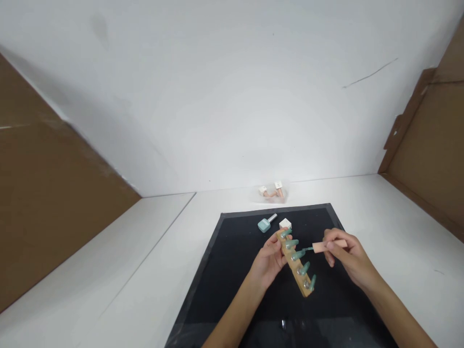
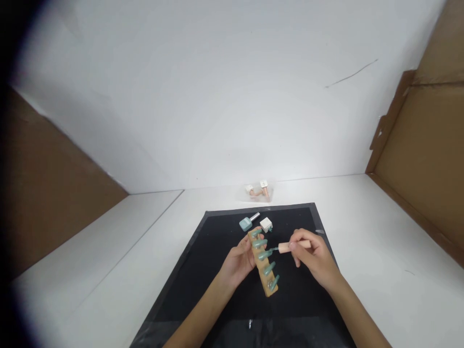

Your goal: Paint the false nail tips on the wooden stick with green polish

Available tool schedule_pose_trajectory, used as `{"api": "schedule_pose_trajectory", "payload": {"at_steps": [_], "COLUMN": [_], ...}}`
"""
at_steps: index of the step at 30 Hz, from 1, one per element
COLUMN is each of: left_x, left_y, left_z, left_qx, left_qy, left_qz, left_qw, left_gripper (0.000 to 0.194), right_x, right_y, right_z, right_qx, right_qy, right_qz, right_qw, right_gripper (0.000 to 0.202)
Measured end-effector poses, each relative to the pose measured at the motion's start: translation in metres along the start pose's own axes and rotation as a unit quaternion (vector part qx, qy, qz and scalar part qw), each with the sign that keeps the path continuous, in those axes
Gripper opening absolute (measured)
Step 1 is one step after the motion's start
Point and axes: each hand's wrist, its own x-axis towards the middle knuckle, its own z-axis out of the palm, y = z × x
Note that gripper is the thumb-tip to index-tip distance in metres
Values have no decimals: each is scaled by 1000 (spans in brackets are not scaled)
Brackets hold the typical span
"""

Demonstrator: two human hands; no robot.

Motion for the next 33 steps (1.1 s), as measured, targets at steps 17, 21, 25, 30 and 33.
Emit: {"api": "schedule_pose_trajectory", "payload": {"at_steps": [17, 21, 25, 30, 33], "left_x": [6, 8, 10, 11, 9], "left_y": [-1, -3, -6, -7, -7], "left_z": [5, 4, -2, -6, -3], "left_qx": [26, 39, 52, 67, 69], "left_qy": [60, 81, 84, 93, 80], "left_qz": [26, 14, -14, -42, -52], "left_qw": [997, 996, 995, 993, 993], "left_gripper": [23, 24, 30, 31, 30], "right_x": [3, 5, 6, 7, 7], "right_y": [-5, -7, -8, -7, -6], "right_z": [3, 5, 5, 4, 4], "right_qx": [67, 88, 100, 108, 111], "right_qy": [1, 28, 48, 65, 66], "right_qz": [-3, 2, 5, 7, 7], "right_qw": [998, 996, 994, 992, 992], "right_gripper": [23, 24, 25, 24, 23]}}
